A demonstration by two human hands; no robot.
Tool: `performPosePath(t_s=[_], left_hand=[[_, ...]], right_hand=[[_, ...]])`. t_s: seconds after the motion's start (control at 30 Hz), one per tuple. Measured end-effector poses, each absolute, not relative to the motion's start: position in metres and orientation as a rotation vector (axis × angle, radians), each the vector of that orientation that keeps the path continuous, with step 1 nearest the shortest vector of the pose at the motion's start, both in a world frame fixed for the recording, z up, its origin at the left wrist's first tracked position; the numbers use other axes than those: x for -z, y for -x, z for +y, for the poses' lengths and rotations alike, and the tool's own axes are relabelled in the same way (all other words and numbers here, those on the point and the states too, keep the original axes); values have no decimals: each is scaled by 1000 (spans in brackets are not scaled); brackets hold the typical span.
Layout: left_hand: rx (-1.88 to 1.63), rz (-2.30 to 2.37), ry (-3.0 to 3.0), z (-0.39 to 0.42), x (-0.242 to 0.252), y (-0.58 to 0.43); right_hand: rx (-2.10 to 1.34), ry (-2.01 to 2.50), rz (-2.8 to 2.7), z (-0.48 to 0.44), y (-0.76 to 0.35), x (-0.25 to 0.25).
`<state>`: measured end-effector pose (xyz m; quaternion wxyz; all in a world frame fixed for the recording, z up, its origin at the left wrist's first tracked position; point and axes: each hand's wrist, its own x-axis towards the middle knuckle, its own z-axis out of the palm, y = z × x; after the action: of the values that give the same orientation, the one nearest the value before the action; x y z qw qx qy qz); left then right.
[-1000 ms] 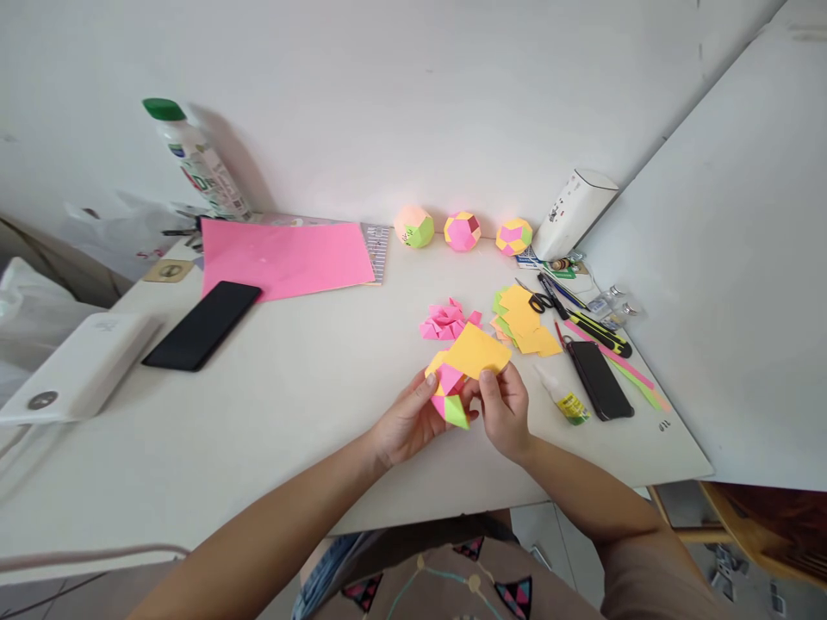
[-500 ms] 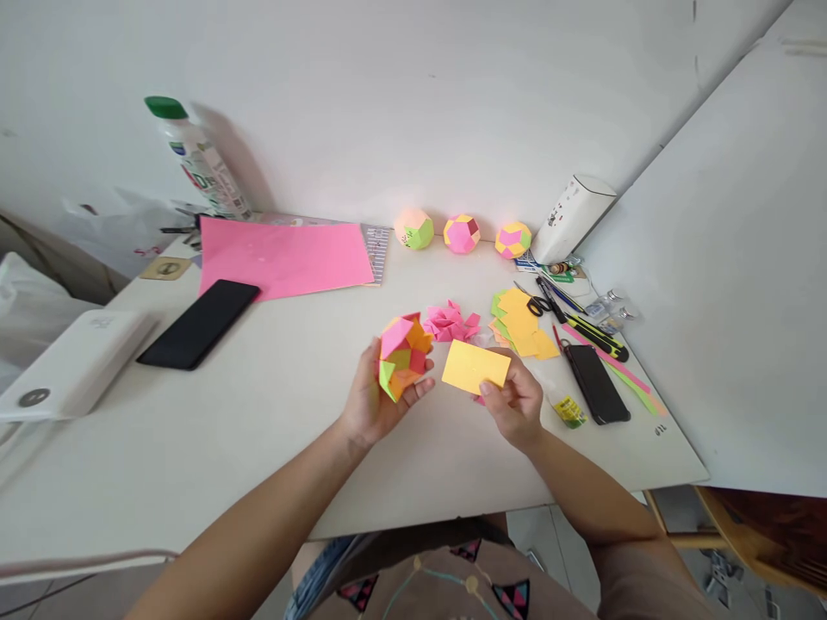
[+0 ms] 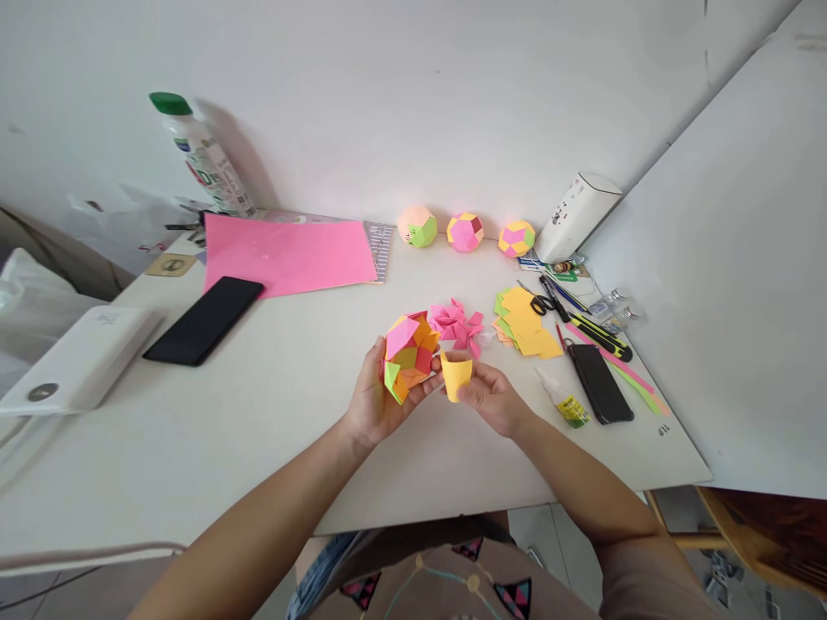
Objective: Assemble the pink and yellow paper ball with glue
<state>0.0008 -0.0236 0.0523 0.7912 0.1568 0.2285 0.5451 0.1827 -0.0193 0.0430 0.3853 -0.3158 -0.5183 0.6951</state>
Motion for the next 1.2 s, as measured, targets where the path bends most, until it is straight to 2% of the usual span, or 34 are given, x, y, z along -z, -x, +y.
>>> performPosePath(t_s=[0.13,0.43,0.63,0.93,1.2], left_hand=[[-1149,491,-368,-24,-52,0],[-1136,558,-392,-24,-47,-1],[-1040,614,-516,-28,-50,-4],[-1029,643,-582,-32,-46,-11],[-1026,681,-561,-34,-45,-13]], right_hand=[[-1768,840,-1308,-17,-182,-41],[-1537,1059,-1303,-16,-183,-46],[-1313,935,-1488,-25,-183,-60],[-804,753,-1831,-32,-177,-68],[-711,725,-1917,-31,-176,-63]])
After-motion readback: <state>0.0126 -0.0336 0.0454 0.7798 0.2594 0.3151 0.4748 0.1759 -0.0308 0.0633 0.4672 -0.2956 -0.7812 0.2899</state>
